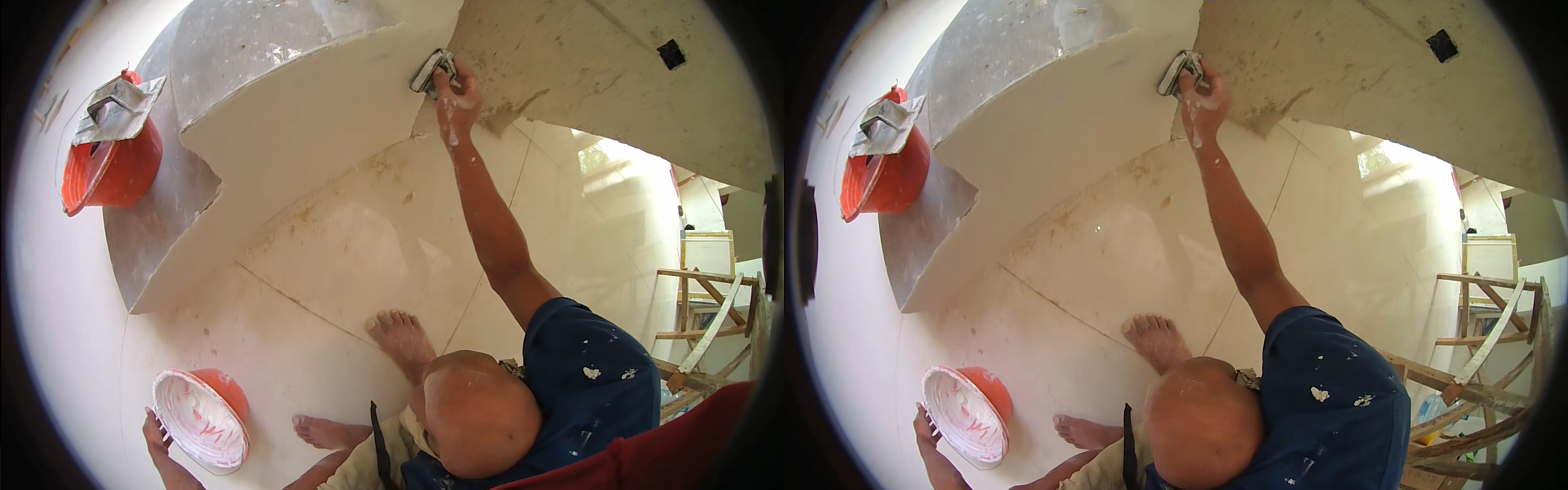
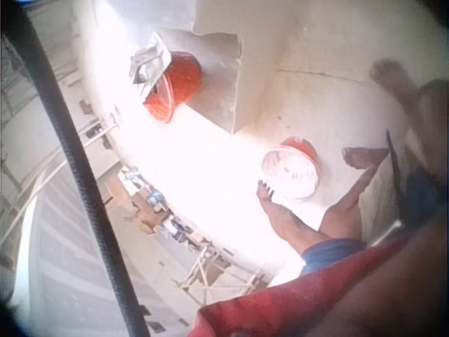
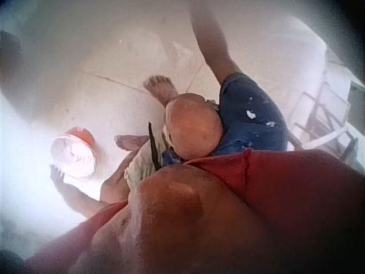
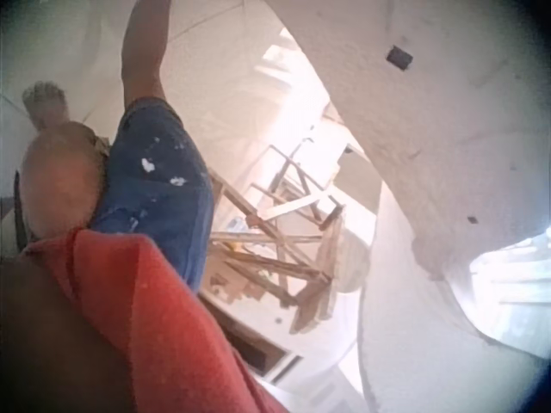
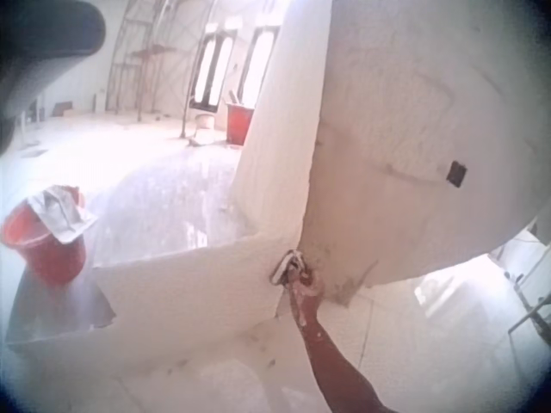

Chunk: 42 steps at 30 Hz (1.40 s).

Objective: The person applies plaster to a wall feature using a hand tool, repeatedly scooping material from a bucket and smoothing it over the surface.

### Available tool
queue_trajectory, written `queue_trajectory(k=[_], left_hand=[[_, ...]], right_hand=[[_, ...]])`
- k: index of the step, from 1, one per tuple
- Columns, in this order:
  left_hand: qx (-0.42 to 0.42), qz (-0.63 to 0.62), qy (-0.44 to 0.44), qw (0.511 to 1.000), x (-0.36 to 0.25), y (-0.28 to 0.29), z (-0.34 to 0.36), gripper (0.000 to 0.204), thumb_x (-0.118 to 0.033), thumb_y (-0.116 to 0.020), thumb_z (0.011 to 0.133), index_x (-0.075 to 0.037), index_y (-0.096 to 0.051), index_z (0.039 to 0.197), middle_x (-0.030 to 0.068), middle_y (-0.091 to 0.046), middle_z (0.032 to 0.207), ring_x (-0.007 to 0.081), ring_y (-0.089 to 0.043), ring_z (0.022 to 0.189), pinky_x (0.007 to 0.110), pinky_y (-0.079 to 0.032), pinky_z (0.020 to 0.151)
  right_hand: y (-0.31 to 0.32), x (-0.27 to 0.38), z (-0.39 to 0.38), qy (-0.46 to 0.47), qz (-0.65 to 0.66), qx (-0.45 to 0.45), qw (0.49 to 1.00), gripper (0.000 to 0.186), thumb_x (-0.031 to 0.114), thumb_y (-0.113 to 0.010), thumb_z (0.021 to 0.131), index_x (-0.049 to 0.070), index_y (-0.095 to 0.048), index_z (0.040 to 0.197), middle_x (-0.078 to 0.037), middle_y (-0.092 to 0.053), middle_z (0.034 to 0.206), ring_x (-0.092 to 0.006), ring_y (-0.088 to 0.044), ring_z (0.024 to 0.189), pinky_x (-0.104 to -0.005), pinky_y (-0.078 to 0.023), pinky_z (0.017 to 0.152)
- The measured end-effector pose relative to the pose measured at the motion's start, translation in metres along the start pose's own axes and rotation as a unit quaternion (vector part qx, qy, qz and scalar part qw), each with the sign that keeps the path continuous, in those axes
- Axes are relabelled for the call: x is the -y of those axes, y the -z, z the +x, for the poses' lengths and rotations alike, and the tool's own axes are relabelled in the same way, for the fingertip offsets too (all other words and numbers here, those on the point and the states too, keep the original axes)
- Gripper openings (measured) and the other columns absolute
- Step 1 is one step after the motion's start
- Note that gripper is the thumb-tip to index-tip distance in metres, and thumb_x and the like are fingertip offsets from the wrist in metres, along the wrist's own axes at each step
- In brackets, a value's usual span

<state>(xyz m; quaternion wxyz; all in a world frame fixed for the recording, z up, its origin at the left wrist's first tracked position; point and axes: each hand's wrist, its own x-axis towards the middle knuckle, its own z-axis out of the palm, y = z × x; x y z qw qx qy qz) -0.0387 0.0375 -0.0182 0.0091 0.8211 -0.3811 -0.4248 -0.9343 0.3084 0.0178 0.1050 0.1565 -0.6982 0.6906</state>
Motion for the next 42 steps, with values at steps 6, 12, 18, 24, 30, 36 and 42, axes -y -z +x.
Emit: queue_trajectory(k=[6, 12, 18, 24, 30, 36, 42], left_hand=[[0.042, 0.01, 0.003, 0.999, -0.001, 0.007, 0.017, 0.065, -0.059, -0.051, 0.095, -0.019, -0.044, 0.146, 0.0064, -0.046, 0.145, 0.0296, -0.045, 0.128, 0.048, -0.041, 0.101], [0.077, 0.01, 0.024, 0.997, 0.008, 0.035, 0.05, 0.07, -0.064, -0.053, 0.092, -0.018, -0.045, 0.145, 0.0056, -0.046, 0.145, 0.0284, -0.047, 0.126, 0.047, -0.042, 0.098], [0.006, 0.066, -0.011, 0.998, 0.004, 0.007, 0.022, 0.073, -0.067, -0.049, 0.092, -0.016, -0.045, 0.145, 0.0103, -0.047, 0.143, 0.0289, -0.05, 0.121, 0.046, -0.045, 0.094], [0.061, 0.072, -0.015, 0.995, 0.01, 0.012, 0.023, 0.071, -0.064, -0.048, 0.092, -0.017, -0.046, 0.144, 0.011, -0.05, 0.139, 0.0277, -0.053, 0.115, 0.045, -0.046, 0.091], [0.068, 0.043, 0.034, 0.996, -0.03, -0.022, 0.032, 0.05, -0.035, -0.057, 0.095, -0.02, -0.049, 0.142, 0.0038, -0.057, 0.125, 0.0235, -0.056, 0.108, 0.043, -0.049, 0.088], [0.001, 0.096, -0.007, 0.995, 0.011, -0.01, -0.017, 0.071, -0.067, -0.045, 0.093, -0.014, -0.05, 0.139, 0.0087, -0.053, 0.136, 0.0272, -0.052, 0.117, 0.047, -0.046, 0.094], [-0.058, 0.086, -0.098, 0.99, -0.002, -0.028, -0.01, 0.076, -0.07, -0.049, 0.089, -0.012, -0.053, 0.137, 0.0117, -0.057, 0.133, 0.0299, -0.053, 0.12, 0.047, -0.043, 0.099]], right_hand=[[0.01, -0.055, -0.066, -0.279, -0.015, 0.076, 0.957, 0.046, 0.027, -0.074, 0.087, 0.005, -0.063, 0.125, -0.004, -0.066, 0.094, -0.0122, -0.061, 0.079, -0.028, -0.05, 0.063], [0.019, -0.08, -0.031, -0.456, 0.209, -0.007, 0.865, 0.018, 0.023, -0.066, 0.092, 0.012, -0.066, 0.105, 0.0, -0.06, 0.086, -0.0112, -0.053, 0.067, -0.0234, -0.046, 0.053], [0.012, 0.012, 0.03, -0.303, 0.34, 0.118, 0.882, 0.018, 0.025, -0.06, 0.095, 0.011, -0.062, 0.105, -0.003, -0.064, 0.092, -0.0151, -0.06, 0.077, -0.0239, -0.048, 0.054], [0.024, 0.091, 0.014, -0.093, 0.262, 0.121, 0.953, 0.026, 0.026, -0.062, 0.094, 0.011, -0.06, 0.115, -0.004, -0.064, 0.1, -0.0203, -0.059, 0.089, -0.0298, -0.046, 0.076], [0.066, -0.035, -0.036, -0.419, 0.301, 0.207, 0.831, 0.02, 0.027, -0.057, 0.097, 0.013, -0.062, 0.109, 0.002, -0.062, 0.09, -0.0109, -0.057, 0.077, -0.0265, -0.045, 0.056], [0.017, -0.001, -0.197, -0.445, 0.064, 0.356, 0.819, 0.032, 0.028, -0.06, 0.095, 0.01, -0.062, 0.122, 0.003, -0.064, 0.087, -0.0101, -0.057, 0.07, -0.0267, -0.046, 0.058], [-0.053, 0.069, -0.26, 0.072, -0.155, 0.62, 0.766, 0.04, 0.015, -0.071, 0.084, 0.015, -0.062, 0.123, -0.002, -0.069, 0.1, -0.0166, -0.061, 0.089, -0.0319, -0.05, 0.077]])
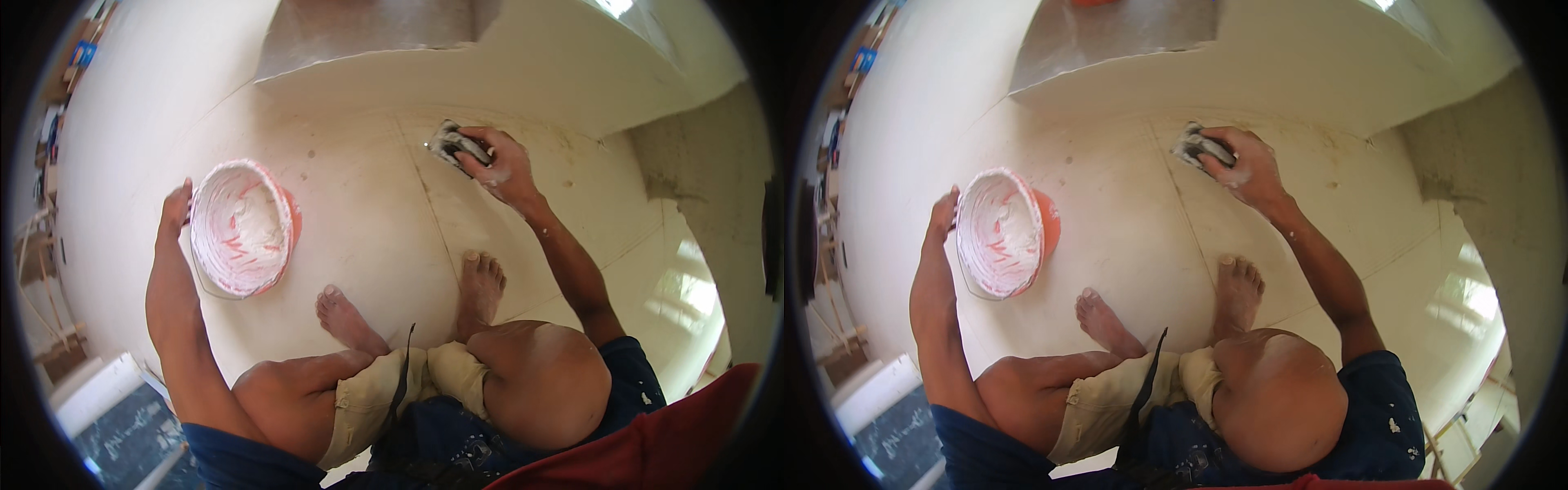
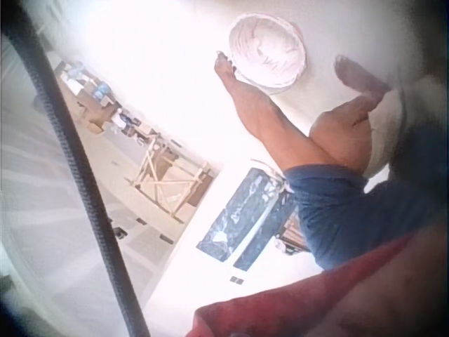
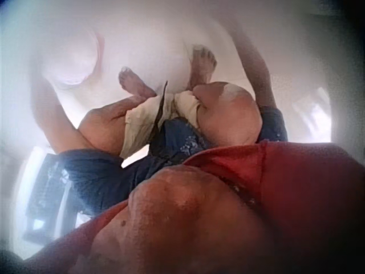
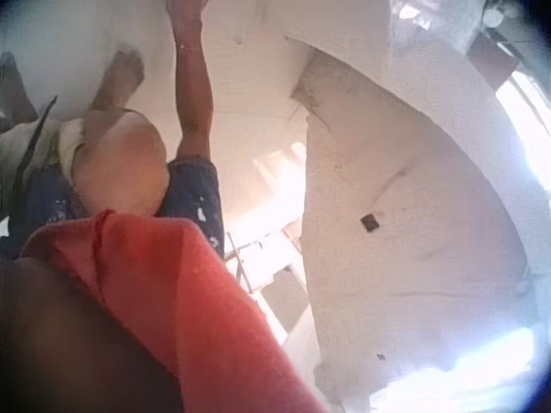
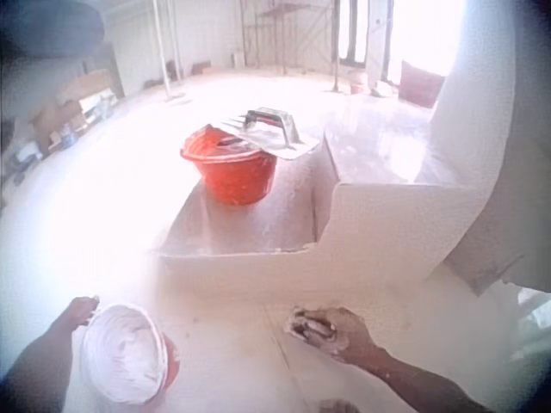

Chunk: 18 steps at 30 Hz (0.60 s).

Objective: The person applies plaster to a wall feature using a hand tool, repeatedly scooping material from a bucket and smoothing it over the surface.

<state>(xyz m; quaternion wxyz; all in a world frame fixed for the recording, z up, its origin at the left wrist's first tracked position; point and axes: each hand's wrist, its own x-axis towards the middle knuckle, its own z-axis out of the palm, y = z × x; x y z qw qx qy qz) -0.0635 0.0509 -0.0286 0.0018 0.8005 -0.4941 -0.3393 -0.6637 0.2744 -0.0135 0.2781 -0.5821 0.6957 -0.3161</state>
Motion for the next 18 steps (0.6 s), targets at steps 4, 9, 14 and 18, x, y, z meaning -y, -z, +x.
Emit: queue_trajectory(k=[4, 9, 14, 18], left_hand=[[-0.241, 0.159, -0.251, 0.924, 0.008, 0.003, 0.028, 0.058, -0.055, -0.058, 0.091, -0.007, -0.065, 0.123, 0.0233, -0.062, 0.123, 0.0363, -0.053, 0.122, 0.044, -0.041, 0.105], [-0.317, 0.093, -0.307, 0.893, -0.037, 0.004, 0.035, 0.055, -0.053, -0.059, 0.091, -0.011, -0.063, 0.126, 0.0188, -0.053, 0.133, 0.0337, -0.046, 0.129, 0.042, -0.037, 0.11], [-0.307, 0.021, -0.321, 0.896, -0.073, -0.003, -0.005, 0.05, -0.049, -0.06, 0.092, -0.012, -0.065, 0.124, 0.018, -0.053, 0.135, 0.0309, -0.047, 0.13, 0.041, -0.037, 0.109], [-0.271, 0.016, -0.259, 0.927, -0.046, -0.009, -0.009, 0.051, -0.051, -0.058, 0.092, -0.013, -0.063, 0.127, 0.0174, -0.049, 0.138, 0.032, -0.048, 0.129, 0.042, -0.039, 0.108]], right_hand=[[-0.021, 0.062, 0.047, 0.311, -0.22, 0.044, 0.923, 0.041, 0.012, -0.071, 0.08, 0.016, -0.063, 0.12, -0.001, -0.067, 0.108, -0.0232, -0.059, 0.099, -0.0385, -0.048, 0.087], [-0.062, 0.129, 0.113, 0.528, -0.308, 0.052, 0.79, 0.039, 0.008, -0.066, 0.078, 0.015, -0.061, 0.116, 0.0, -0.064, 0.111, -0.0222, -0.057, 0.104, -0.0382, -0.045, 0.088], [-0.12, 0.178, 0.152, 0.585, -0.391, 0.045, 0.709, 0.036, 0.009, -0.058, 0.083, 0.012, -0.06, 0.119, -0.001, -0.062, 0.116, -0.0217, -0.056, 0.107, -0.0374, -0.045, 0.087], [-0.158, 0.185, 0.168, 0.561, -0.434, 0.01, 0.705, 0.037, 0.009, -0.06, 0.082, 0.01, -0.06, 0.119, -0.003, -0.062, 0.115, -0.0235, -0.057, 0.107, -0.0378, -0.046, 0.085]])
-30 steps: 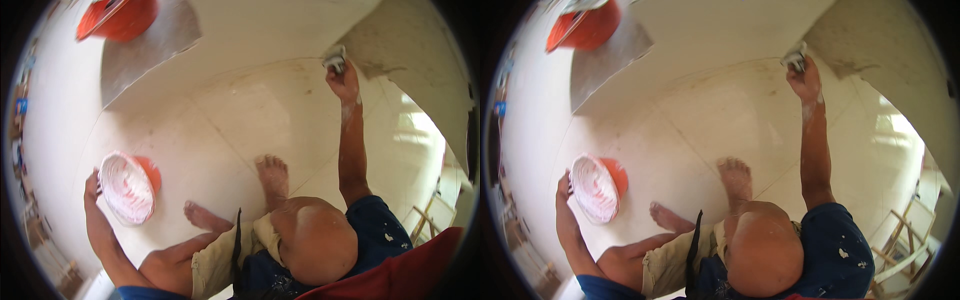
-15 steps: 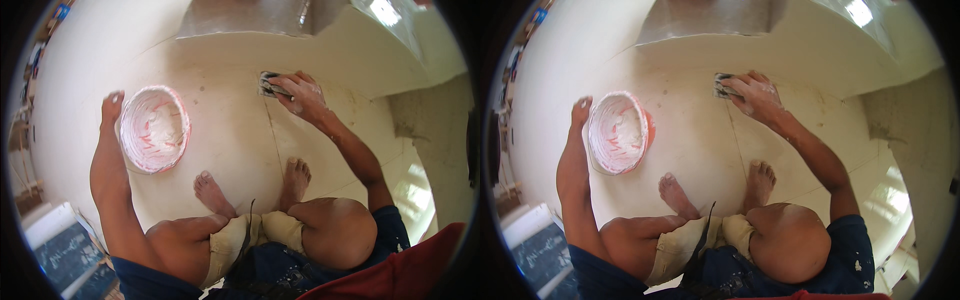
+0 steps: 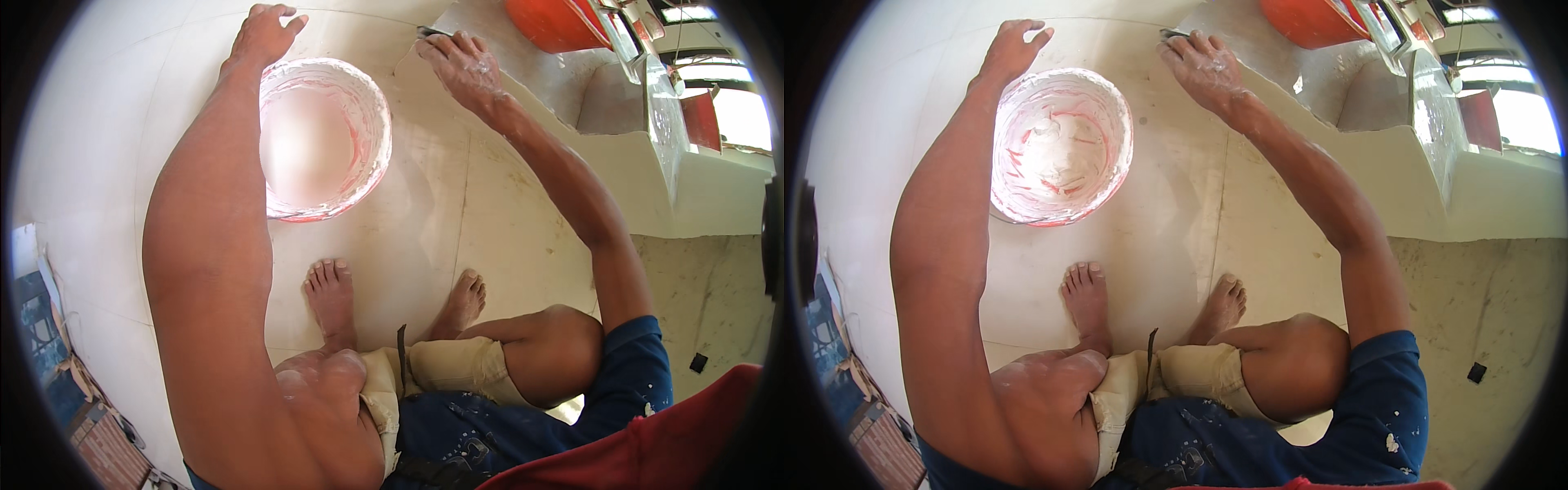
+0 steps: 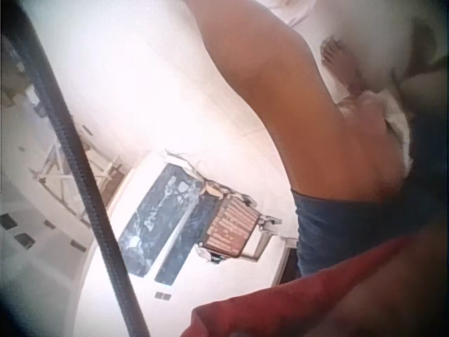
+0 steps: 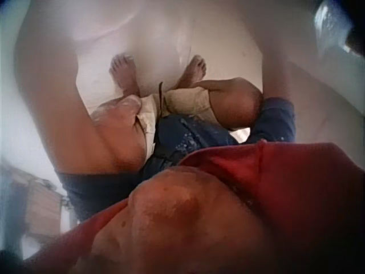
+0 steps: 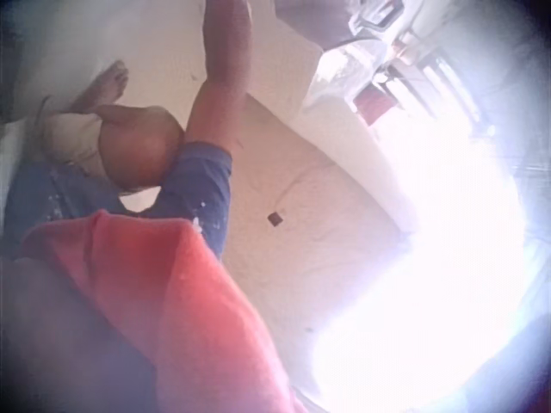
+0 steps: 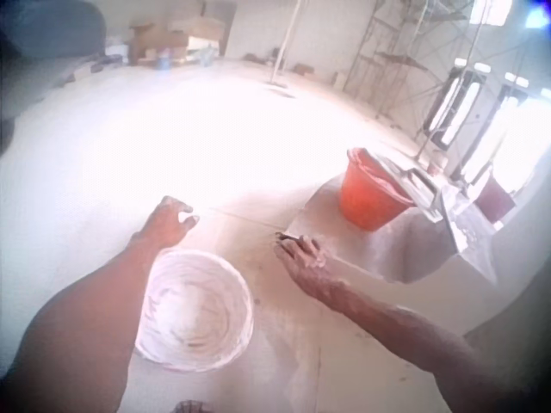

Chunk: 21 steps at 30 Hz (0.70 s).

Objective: The person applies plaster to a wall feature using a hand tool, repeatedly scooping material from a bucket and smoothing it over the surface.

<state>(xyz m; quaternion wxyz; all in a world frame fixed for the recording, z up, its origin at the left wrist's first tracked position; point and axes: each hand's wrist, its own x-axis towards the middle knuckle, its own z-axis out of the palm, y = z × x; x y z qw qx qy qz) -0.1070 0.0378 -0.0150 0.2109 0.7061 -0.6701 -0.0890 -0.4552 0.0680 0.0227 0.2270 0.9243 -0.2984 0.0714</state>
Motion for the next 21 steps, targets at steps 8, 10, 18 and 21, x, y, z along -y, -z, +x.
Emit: queue_trajectory(k=[8, 10, 18, 21], left_hand=[[0.217, -0.051, 0.08, 0.972, 0.062, 0.012, 0.005, 0.073, -0.063, -0.049, 0.092, -0.007, -0.053, 0.137, 0.0195, -0.049, 0.141, 0.0331, -0.051, 0.127, 0.045, -0.041, 0.106], [0.261, -0.088, 0.183, 0.944, 0.063, 0.021, 0.005, 0.082, -0.072, -0.039, 0.092, -0.006, -0.05, 0.141, 0.0189, -0.056, 0.133, 0.0314, -0.056, 0.118, 0.043, -0.046, 0.099], [0.303, -0.169, 0.145, 0.927, 0.1, 0.034, -0.011, 0.087, -0.079, -0.032, 0.088, -0.014, -0.047, 0.145, 0.0135, -0.053, 0.136, 0.0271, -0.053, 0.118, 0.04, -0.043, 0.099], [0.323, -0.288, 0.176, 0.884, 0.084, 0.049, -0.077, 0.08, -0.073, -0.028, 0.094, -0.014, -0.049, 0.143, 0.0121, -0.056, 0.132, 0.0239, -0.054, 0.117, 0.04, -0.042, 0.099]], right_hand=[[-0.009, 0.025, -0.004, -0.074, 0.053, 0.205, 0.975, 0.025, 0.01, -0.062, 0.085, 0.011, -0.066, 0.11, -0.007, -0.066, 0.113, -0.0293, -0.059, 0.108, -0.0416, -0.049, 0.091], [0.019, 0.015, -0.01, -0.083, 0.089, 0.172, 0.978, 0.034, 0.013, -0.064, 0.085, 0.011, -0.062, 0.12, -0.006, -0.066, 0.114, -0.0277, -0.061, 0.106, -0.039, -0.051, 0.087], [0.112, 0.045, 0.043, -0.273, 0.428, 0.185, 0.841, 0.035, 0.03, -0.067, 0.087, 0.012, -0.068, 0.117, -0.014, -0.072, 0.097, -0.0274, -0.069, 0.091, -0.0395, -0.053, 0.082], [0.103, 0.081, 0.049, -0.259, 0.522, 0.236, 0.778, 0.038, 0.034, -0.066, 0.089, 0.009, -0.067, 0.117, -0.016, -0.072, 0.098, -0.0261, -0.069, 0.09, -0.0382, -0.053, 0.081]])
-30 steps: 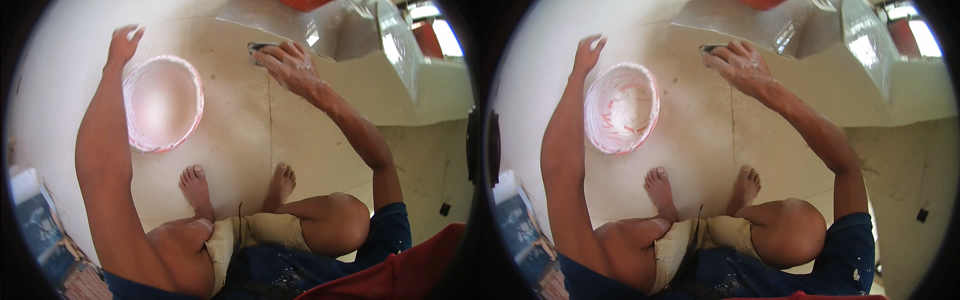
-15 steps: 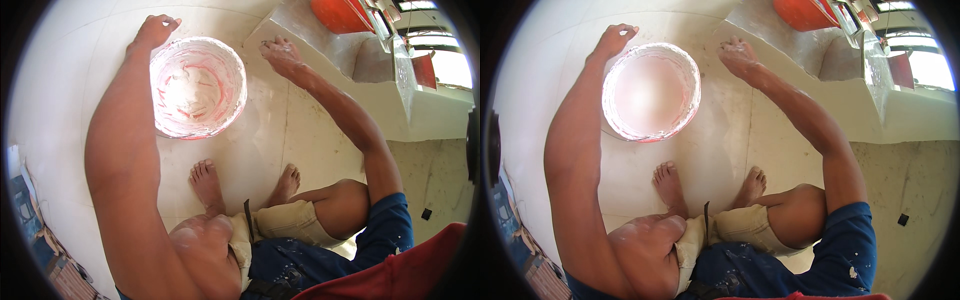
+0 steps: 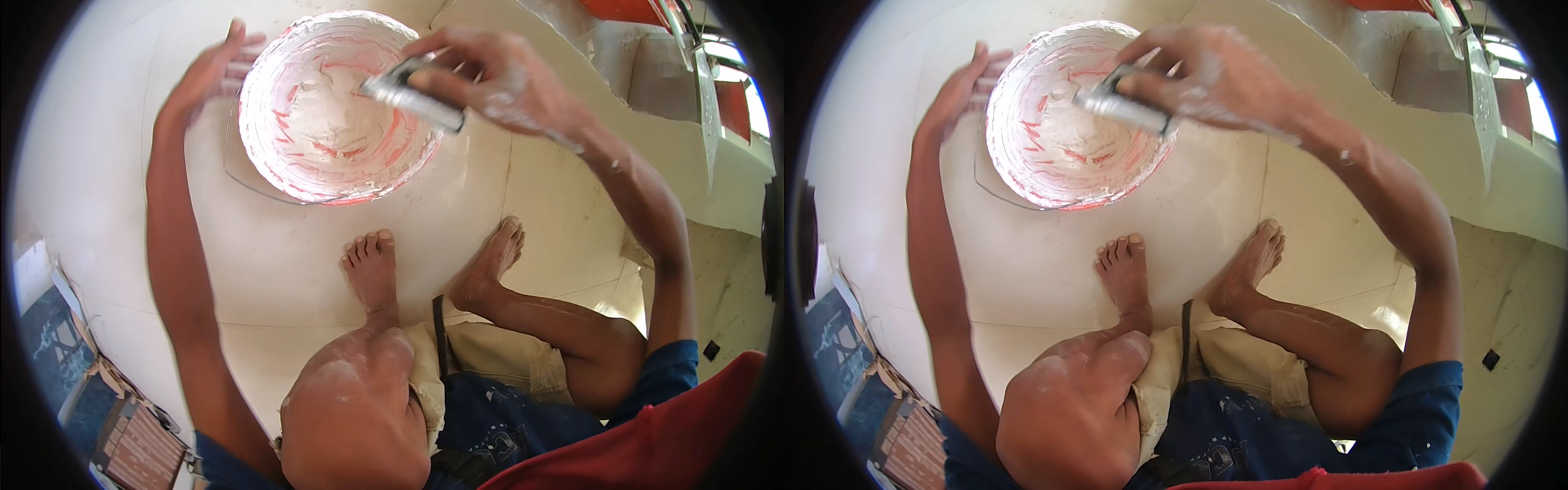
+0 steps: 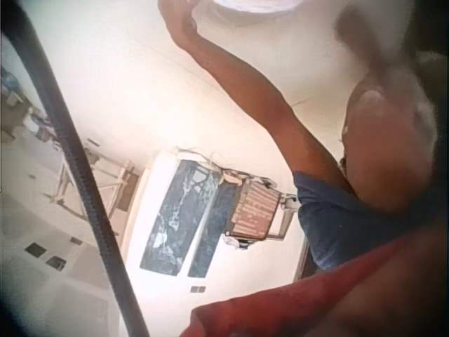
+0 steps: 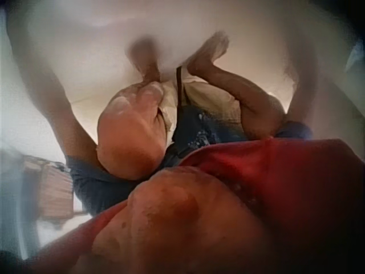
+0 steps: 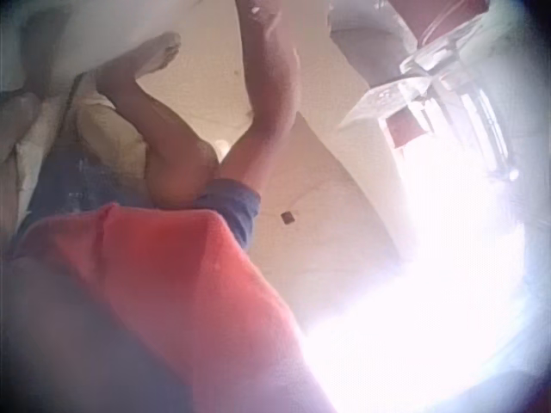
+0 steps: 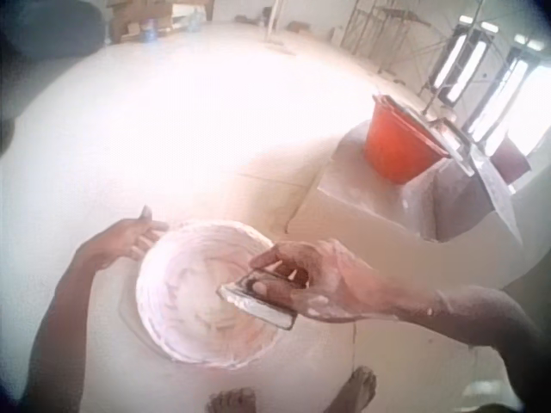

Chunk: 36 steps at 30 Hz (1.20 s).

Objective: The person applies plaster to a wall feature using a hand tool, repeatedly scooping material from a bucket and smoothing it over the surface.

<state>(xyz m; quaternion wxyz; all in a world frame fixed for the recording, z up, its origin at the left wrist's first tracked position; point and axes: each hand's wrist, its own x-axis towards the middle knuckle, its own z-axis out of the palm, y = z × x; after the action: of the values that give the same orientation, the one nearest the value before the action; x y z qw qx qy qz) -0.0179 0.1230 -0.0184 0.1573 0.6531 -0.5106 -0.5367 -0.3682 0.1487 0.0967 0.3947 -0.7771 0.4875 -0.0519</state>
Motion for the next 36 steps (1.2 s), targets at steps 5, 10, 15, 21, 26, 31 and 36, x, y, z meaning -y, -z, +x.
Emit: queue_trajectory(k=[5, 10, 15, 21, 26, 31, 36], left_hand=[[-0.142, -0.144, -0.034, 0.979, 0.005, -0.06, -0.051, 0.07, -0.062, -0.039, 0.098, -0.006, -0.057, 0.136, 0.0124, -0.064, 0.122, 0.0211, -0.06, 0.109, 0.033, -0.044, 0.097], [-0.233, -0.256, -0.048, 0.937, 0.0, -0.088, -0.066, 0.054, -0.046, -0.047, 0.102, -0.001, -0.063, 0.126, 0.0135, -0.068, 0.115, 0.0185, -0.06, 0.106, 0.031, -0.044, 0.096], [-0.287, -0.288, -0.008, 0.914, -0.009, -0.107, -0.066, 0.053, -0.044, -0.047, 0.102, 0.001, -0.065, 0.121, 0.0089, -0.068, 0.096, 0.014, -0.057, 0.087, 0.03, -0.047, 0.082], [-0.348, -0.303, -0.024, 0.887, -0.014, -0.116, -0.07, 0.055, -0.045, -0.047, 0.102, 0.003, -0.065, 0.121, 0.0065, -0.065, 0.093, 0.0125, -0.053, 0.086, 0.027, -0.044, 0.081], [-0.345, -0.315, -0.034, 0.884, -0.016, -0.115, -0.066, 0.056, -0.046, -0.047, 0.103, 0.003, -0.064, 0.122, 0.0052, -0.065, 0.094, 0.0124, -0.052, 0.087, 0.027, -0.043, 0.082], [-0.326, -0.328, -0.022, 0.886, -0.011, -0.114, -0.068, 0.055, -0.046, -0.048, 0.102, 0.004, -0.064, 0.121, 0.0042, -0.064, 0.091, 0.0116, -0.051, 0.084, 0.027, -0.043, 0.08], [-0.332, -0.314, -0.019, 0.889, -0.012, -0.114, -0.068, 0.054, -0.044, -0.047, 0.103, 0.004, -0.066, 0.117, 0.0043, -0.064, 0.091, 0.0122, -0.052, 0.085, 0.027, -0.043, 0.079]], right_hand=[[-0.053, -0.015, 0.026, -0.001, 0.107, 0.124, 0.986, 0.039, 0.031, -0.064, 0.095, 0.007, -0.062, 0.126, -0.01, -0.072, 0.096, -0.0141, -0.064, 0.083, -0.0335, -0.051, 0.071], [-0.068, 0.004, 0.064, -0.146, 0.181, 0.192, 0.954, 0.038, 0.031, -0.057, 0.099, 0.006, -0.058, 0.129, -0.008, -0.071, 0.096, -0.0121, -0.063, 0.08, -0.0271, -0.05, 0.064], [-0.109, -0.026, 0.093, -0.089, 0.11, 0.154, 0.978, 0.036, 0.029, -0.055, 0.1, 0.004, -0.057, 0.125, -0.012, -0.069, 0.096, -0.017, -0.066, 0.079, -0.03, -0.053, 0.067], [-0.13, -0.038, 0.109, -0.107, 0.089, 0.187, 0.972, 0.036, 0.03, -0.051, 0.101, 0.001, -0.06, 0.122, -0.013, -0.069, 0.096, -0.0168, -0.066, 0.076, -0.0283, -0.053, 0.062], [-0.122, -0.034, 0.111, -0.167, 0.134, 0.242, 0.946, 0.036, 0.028, -0.047, 0.101, 0.001, -0.063, 0.119, -0.012, -0.068, 0.097, -0.0155, -0.066, 0.076, -0.0285, -0.053, 0.059], [-0.131, -0.052, 0.119, -0.167, 0.161, 0.223, 0.947, 0.034, 0.027, -0.048, 0.101, 0.004, -0.063, 0.12, -0.011, -0.068, 0.099, -0.0157, -0.067, 0.077, -0.0288, -0.053, 0.057], [-0.148, -0.055, 0.114, -0.035, 0.009, 0.19, 0.981, 0.032, 0.026, -0.047, 0.101, 0.006, -0.063, 0.121, -0.009, -0.067, 0.093, -0.0165, -0.065, 0.073, -0.0289, -0.051, 0.053]])
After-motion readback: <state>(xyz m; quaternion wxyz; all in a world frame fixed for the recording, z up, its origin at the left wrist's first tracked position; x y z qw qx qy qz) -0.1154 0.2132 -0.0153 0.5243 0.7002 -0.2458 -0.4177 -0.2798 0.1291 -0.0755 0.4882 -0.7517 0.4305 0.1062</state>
